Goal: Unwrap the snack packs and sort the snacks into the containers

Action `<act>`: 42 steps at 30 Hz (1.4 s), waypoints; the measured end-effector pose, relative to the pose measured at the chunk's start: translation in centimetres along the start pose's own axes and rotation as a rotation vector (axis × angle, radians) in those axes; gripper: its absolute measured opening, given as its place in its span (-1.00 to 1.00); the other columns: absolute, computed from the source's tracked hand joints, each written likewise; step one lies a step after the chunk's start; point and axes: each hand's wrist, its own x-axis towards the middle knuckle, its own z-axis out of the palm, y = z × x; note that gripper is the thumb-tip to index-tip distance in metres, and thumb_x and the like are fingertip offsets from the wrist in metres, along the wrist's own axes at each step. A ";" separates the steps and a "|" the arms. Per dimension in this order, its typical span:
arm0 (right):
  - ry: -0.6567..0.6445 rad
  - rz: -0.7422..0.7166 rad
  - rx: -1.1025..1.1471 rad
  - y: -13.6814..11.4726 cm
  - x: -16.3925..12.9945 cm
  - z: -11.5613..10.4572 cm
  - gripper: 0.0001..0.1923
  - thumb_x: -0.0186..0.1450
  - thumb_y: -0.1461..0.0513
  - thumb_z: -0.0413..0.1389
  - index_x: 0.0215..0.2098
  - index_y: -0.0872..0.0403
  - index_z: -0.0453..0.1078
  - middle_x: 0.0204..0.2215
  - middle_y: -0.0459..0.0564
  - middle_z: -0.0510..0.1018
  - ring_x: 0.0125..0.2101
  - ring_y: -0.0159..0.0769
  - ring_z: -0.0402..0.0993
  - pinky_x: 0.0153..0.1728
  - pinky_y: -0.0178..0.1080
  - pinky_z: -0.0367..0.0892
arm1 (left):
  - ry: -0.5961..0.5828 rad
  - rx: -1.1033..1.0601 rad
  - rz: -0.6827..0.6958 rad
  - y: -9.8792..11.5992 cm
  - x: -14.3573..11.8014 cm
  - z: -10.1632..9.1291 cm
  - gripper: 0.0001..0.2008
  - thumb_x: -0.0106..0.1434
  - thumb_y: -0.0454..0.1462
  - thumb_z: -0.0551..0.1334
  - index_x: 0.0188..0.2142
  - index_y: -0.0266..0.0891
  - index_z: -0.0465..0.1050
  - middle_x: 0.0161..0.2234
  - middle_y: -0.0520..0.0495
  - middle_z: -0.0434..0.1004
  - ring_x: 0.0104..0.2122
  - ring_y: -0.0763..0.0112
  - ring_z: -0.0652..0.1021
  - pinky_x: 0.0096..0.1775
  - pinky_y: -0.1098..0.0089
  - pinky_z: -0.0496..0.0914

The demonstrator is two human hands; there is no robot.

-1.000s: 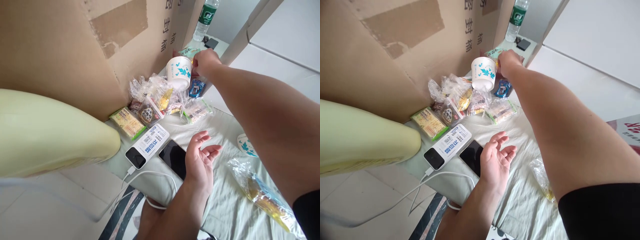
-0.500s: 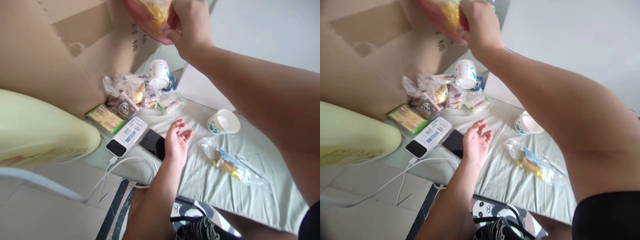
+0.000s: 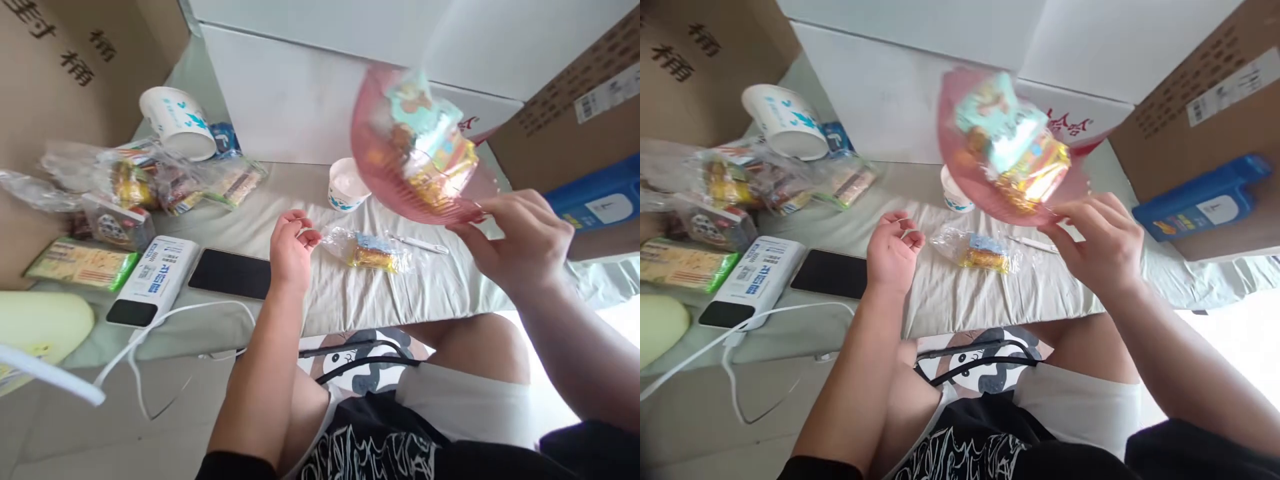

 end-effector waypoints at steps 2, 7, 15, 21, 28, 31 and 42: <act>0.059 0.048 0.034 3.8 -1.6 1.6 -0.50 0.36 -0.31 -0.14 -0.04 -0.53 0.58 -0.28 0.01 0.70 -0.04 0.09 0.63 0.09 0.10 0.53 | -0.054 0.155 0.043 -1.3 0.2 0.9 -0.89 0.05 -0.23 0.31 -0.39 -0.16 0.46 -0.49 0.05 0.44 -0.50 0.46 0.47 -0.35 0.42 0.36; 0.020 -0.001 0.079 11.3 -2.7 8.2 -0.63 0.46 -0.04 -0.03 -0.13 -0.17 0.60 -0.30 0.12 0.67 -0.17 0.01 0.58 0.00 0.07 0.50 | -0.046 0.475 0.267 -4.1 1.5 3.1 -0.95 0.08 -0.30 0.31 -0.47 -0.18 0.45 -0.55 0.07 0.44 -0.48 0.46 0.46 -0.36 0.46 0.33; 0.123 -0.181 0.192 14.0 -3.3 14.4 -0.83 0.47 0.19 0.05 -0.22 -0.03 0.48 -0.30 0.04 0.61 -0.19 -0.10 0.50 -0.10 -0.03 0.41 | 0.096 0.557 0.412 -5.4 3.2 4.1 -0.95 0.05 -0.29 0.26 -0.45 -0.17 0.39 -0.57 0.12 0.39 -0.51 0.49 0.45 -0.36 0.44 0.34; 0.286 0.384 0.606 14.3 -3.6 14.4 -0.46 0.24 0.06 0.24 0.16 -0.08 0.29 0.17 0.14 0.38 0.19 0.01 0.39 -0.06 0.00 0.51 | 0.135 0.531 0.439 -5.1 4.1 3.8 -0.82 -0.10 -0.24 0.29 -0.46 -0.20 0.37 -0.61 0.11 0.37 -0.55 0.50 0.42 -0.40 0.42 0.32; -0.133 1.052 1.234 13.1 -0.2 13.3 -0.54 0.13 0.10 0.24 -0.03 -0.09 0.26 -0.26 -0.13 0.53 -0.53 -0.40 0.48 -0.68 -0.41 0.27 | 0.121 0.527 0.415 -5.0 4.8 3.5 -0.82 -0.05 -0.23 0.28 -0.42 -0.18 0.35 -0.58 0.11 0.36 -0.54 0.50 0.44 -0.39 0.42 0.32; -0.152 1.216 1.350 11.9 1.6 12.2 -0.53 -0.01 0.35 0.14 -0.13 -0.06 0.19 -0.50 -0.25 0.46 -0.70 -0.44 0.37 -0.70 -0.40 0.35 | 0.110 0.528 0.386 -5.1 4.8 3.5 -0.89 0.04 -0.27 0.27 -0.42 -0.17 0.35 -0.56 0.12 0.36 -0.53 0.50 0.45 -0.38 0.44 0.33; 0.004 0.775 1.195 5.1 4.9 3.7 -0.31 -0.10 0.46 0.02 0.01 -0.06 0.27 -0.47 -0.27 0.53 -0.72 -0.44 0.36 -0.74 -0.39 0.29 | 0.127 0.371 0.381 -3.0 3.7 2.4 -0.87 0.14 -0.22 0.29 -0.39 -0.15 0.35 -0.44 0.06 0.40 -0.44 0.49 0.49 -0.37 0.49 0.38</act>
